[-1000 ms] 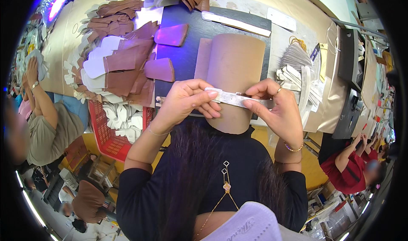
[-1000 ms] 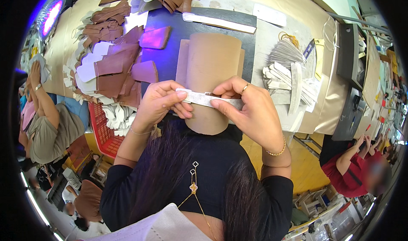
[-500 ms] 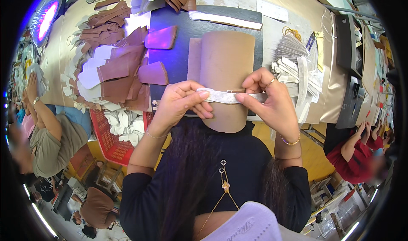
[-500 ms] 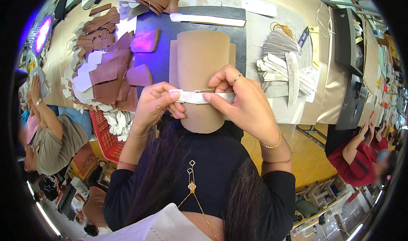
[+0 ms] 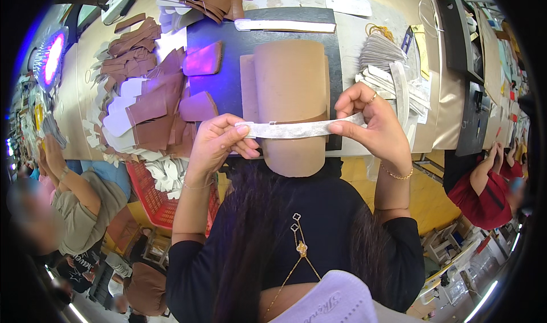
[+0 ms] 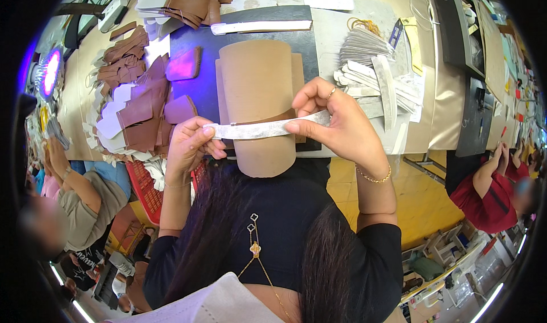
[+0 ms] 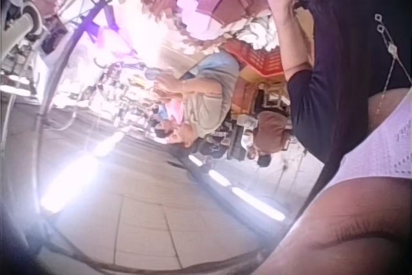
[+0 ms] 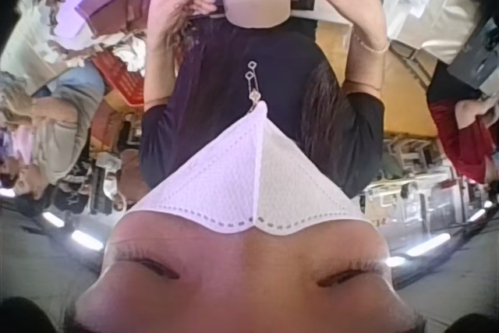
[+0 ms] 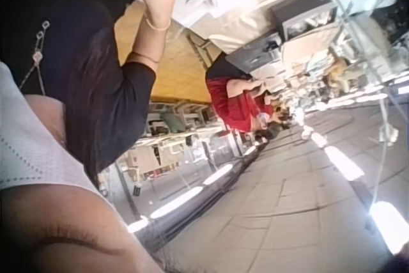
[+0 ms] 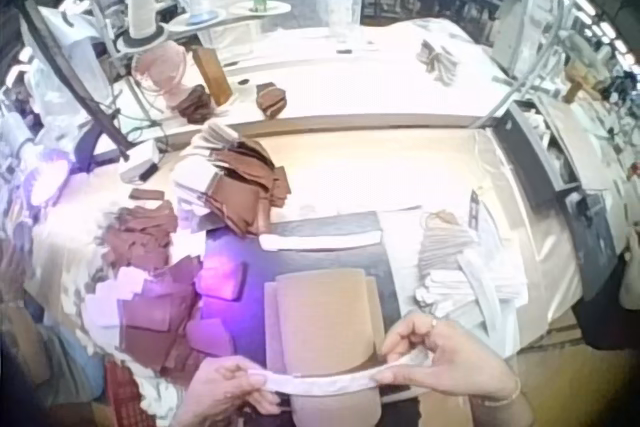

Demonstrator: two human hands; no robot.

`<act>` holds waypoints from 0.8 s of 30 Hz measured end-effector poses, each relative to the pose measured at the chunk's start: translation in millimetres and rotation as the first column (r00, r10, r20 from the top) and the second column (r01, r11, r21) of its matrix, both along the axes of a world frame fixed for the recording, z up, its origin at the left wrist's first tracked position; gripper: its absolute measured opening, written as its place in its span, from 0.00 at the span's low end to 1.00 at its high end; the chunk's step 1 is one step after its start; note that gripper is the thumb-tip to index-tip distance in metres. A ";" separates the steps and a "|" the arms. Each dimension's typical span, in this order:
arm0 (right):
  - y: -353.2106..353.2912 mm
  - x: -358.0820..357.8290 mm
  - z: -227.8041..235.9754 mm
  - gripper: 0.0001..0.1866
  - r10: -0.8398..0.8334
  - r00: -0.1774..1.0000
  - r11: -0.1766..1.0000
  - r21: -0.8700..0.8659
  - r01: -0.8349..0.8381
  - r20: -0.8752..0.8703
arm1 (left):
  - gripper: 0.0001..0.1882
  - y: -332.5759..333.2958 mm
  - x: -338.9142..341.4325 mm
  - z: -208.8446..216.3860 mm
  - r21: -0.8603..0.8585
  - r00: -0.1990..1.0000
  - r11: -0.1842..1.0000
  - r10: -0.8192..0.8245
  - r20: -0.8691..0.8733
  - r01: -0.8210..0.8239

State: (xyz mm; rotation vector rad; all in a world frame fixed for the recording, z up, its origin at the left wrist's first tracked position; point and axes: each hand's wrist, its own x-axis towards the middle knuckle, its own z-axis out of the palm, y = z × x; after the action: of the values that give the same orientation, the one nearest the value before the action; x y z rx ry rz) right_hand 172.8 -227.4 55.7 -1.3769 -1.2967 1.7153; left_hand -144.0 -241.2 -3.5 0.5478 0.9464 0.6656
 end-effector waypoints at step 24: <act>-22.4 1.6 -71.8 0.20 -0.340 0.831 0.934 -0.260 0.244 -0.439 | 0.09 2.5 4.9 -21.9 -0.038 0.999 0.999 -0.022 -0.023 0.021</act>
State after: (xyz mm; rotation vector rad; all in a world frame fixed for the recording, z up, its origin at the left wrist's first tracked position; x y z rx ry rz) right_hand 174.3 -249.8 -16.1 -1.0797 -0.6191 1.8390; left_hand -139.2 -238.8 -25.4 0.5328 0.9724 0.6223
